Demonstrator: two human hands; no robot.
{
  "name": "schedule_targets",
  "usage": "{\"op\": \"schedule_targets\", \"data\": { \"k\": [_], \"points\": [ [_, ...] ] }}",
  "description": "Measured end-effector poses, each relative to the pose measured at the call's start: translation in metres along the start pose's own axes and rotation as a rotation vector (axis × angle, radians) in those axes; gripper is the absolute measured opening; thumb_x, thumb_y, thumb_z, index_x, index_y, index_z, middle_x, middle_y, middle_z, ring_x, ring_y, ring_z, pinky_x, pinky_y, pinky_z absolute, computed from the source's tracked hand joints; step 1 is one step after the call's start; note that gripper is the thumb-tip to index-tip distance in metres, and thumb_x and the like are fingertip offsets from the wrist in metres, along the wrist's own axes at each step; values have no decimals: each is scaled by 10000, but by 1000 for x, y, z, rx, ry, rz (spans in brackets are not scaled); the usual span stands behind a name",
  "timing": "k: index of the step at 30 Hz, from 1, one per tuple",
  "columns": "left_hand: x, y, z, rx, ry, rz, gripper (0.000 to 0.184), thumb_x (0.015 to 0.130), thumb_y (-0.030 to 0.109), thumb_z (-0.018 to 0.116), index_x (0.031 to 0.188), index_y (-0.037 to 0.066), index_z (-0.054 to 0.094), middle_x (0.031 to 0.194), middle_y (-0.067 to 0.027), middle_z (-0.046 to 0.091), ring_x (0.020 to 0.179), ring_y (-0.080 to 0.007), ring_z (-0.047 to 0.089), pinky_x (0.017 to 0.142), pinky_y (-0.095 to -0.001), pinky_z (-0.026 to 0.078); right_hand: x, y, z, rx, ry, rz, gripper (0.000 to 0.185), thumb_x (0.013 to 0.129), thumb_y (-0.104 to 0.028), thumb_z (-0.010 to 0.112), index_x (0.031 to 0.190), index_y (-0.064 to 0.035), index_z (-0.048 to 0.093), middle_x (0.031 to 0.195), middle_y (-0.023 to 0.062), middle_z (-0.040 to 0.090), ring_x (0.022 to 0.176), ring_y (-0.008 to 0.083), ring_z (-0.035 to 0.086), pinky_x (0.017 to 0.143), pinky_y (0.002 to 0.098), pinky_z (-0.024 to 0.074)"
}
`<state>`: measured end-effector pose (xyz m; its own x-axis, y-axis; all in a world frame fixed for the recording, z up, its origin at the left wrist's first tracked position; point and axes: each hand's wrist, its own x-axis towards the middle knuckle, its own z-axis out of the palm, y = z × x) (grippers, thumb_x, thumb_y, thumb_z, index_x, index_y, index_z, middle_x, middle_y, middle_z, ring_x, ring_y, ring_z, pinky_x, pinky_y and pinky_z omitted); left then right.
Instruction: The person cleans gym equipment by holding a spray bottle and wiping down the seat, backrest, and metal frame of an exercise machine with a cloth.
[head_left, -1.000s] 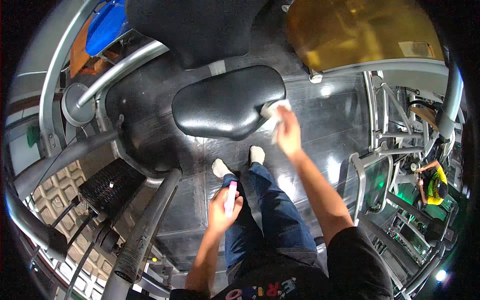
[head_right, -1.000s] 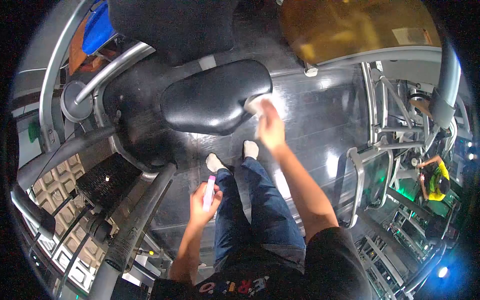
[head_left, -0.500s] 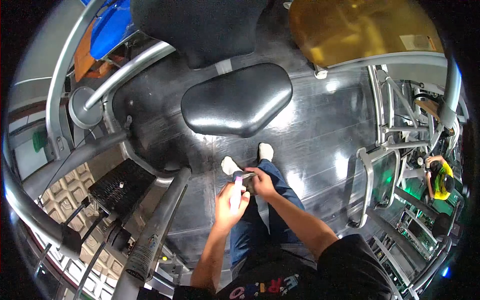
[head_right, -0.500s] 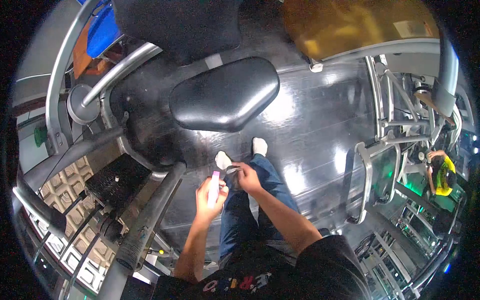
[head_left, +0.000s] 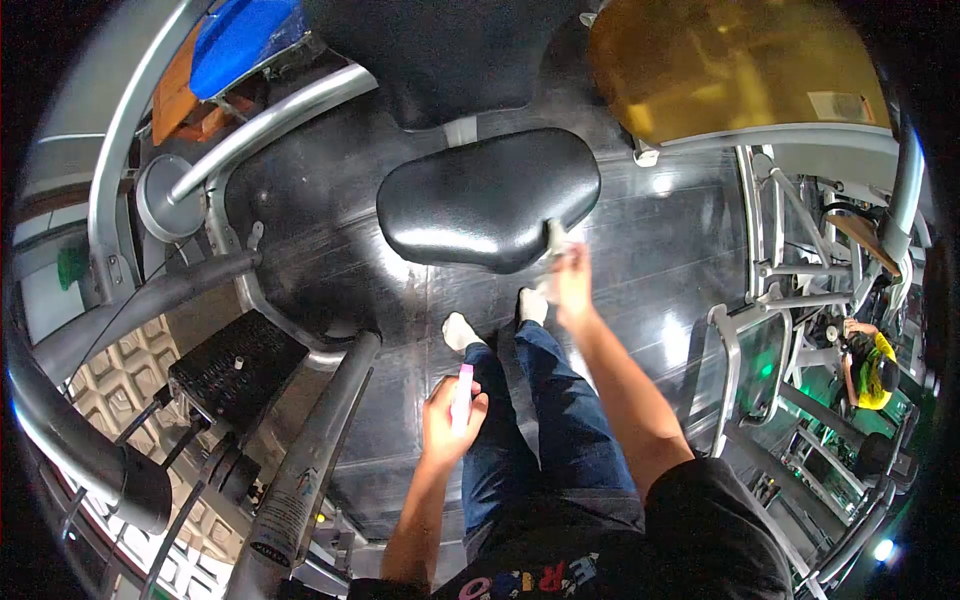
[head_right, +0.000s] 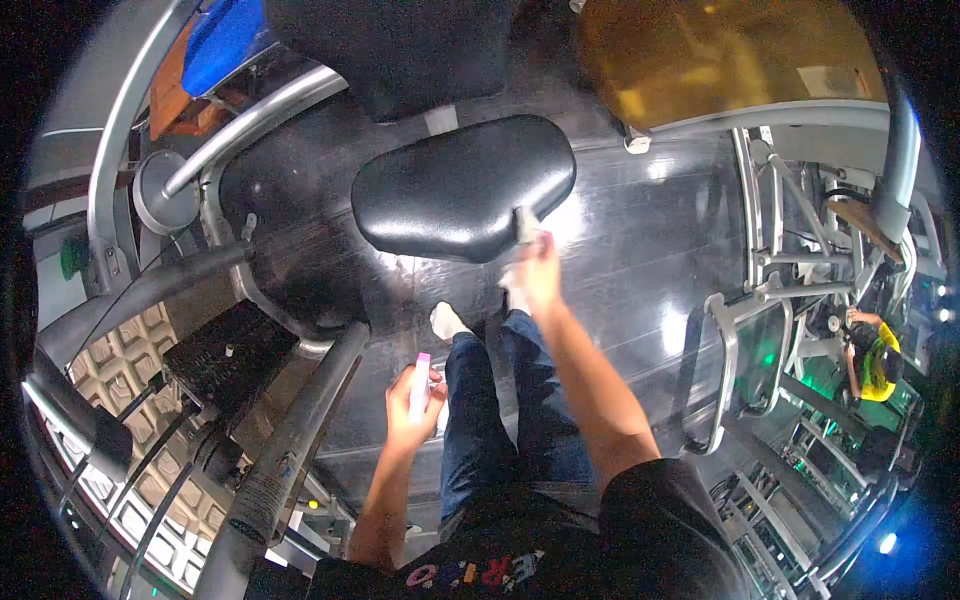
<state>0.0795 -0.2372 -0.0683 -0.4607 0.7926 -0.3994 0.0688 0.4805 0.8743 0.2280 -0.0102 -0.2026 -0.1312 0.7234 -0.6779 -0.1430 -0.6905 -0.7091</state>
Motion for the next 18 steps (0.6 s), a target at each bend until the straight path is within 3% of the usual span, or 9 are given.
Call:
{"op": "schedule_targets", "data": {
  "k": [2,3,4,5,9,12,13,14,18],
  "points": [
    [0,-1,-1,3,12,5,165,776,40,728,910,18,636,836,-139,658,768,-295,670,701,-369,526,15,98,14,-424,140,-398,186,948,-45,508,1133,-62,504,928,64,553,864,161,587,742,335,511],
    [0,-1,-2,-7,7,-1,167,776,40,728,913,17,635,840,-141,660,768,-297,671,700,-370,527,-52,42,73,-248,133,-28,168,931,-26,508,1098,-35,522,928,78,559,874,194,588,774,346,495],
    [0,-1,-3,-17,1,-5,168,777,40,728,915,17,635,844,-142,661,768,-299,672,699,-370,528,-18,139,42,-741,96,-691,175,932,-17,489,1104,-31,517,852,55,557,772,179,583,708,336,500],
    [0,-1,-3,-14,4,-5,168,777,40,728,915,17,635,844,-142,661,768,-299,672,699,-370,528,-60,112,69,-451,-119,-102,179,932,-16,477,1099,-39,538,788,36,546,725,153,565,683,329,500],
    [-4,-2,-11,-15,25,-3,169,779,50,732,912,16,635,838,-142,658,760,-300,669,696,-371,528,-85,151,83,-425,-257,-30,270,924,1,447,1150,-79,572,948,11,581,776,85,501,681,244,437],
    [-5,-6,-17,-32,54,27,160,782,49,729,907,17,636,830,-134,655,746,-288,662,687,-363,523,-92,112,87,-255,-30,82,283,954,26,412,1181,-87,540,941,59,587,793,122,564,679,282,498],
    [-7,-8,-19,-29,56,-2,156,784,50,729,905,18,636,827,-129,653,740,-280,658,683,-358,519,-83,111,78,-323,18,-236,288,975,26,390,1199,-107,511,906,49,566,714,116,554,606,279,501],
    [-8,-11,-22,-26,57,-31,151,787,52,728,902,19,637,825,-125,652,734,-272,654,679,-353,516,-76,104,62,-53,86,-40,322,980,38,361,1235,-124,471,893,48,550,667,110,544,554,283,499],
    [-13,-26,-26,-46,80,-6,144,791,54,725,898,18,636,819,-120,648,720,-258,648,669,-347,512,-68,41,67,-26,279,-208,250,966,-11,386,1186,-125,418,926,61,545,723,136,560,598,305,509]
  ]
}}
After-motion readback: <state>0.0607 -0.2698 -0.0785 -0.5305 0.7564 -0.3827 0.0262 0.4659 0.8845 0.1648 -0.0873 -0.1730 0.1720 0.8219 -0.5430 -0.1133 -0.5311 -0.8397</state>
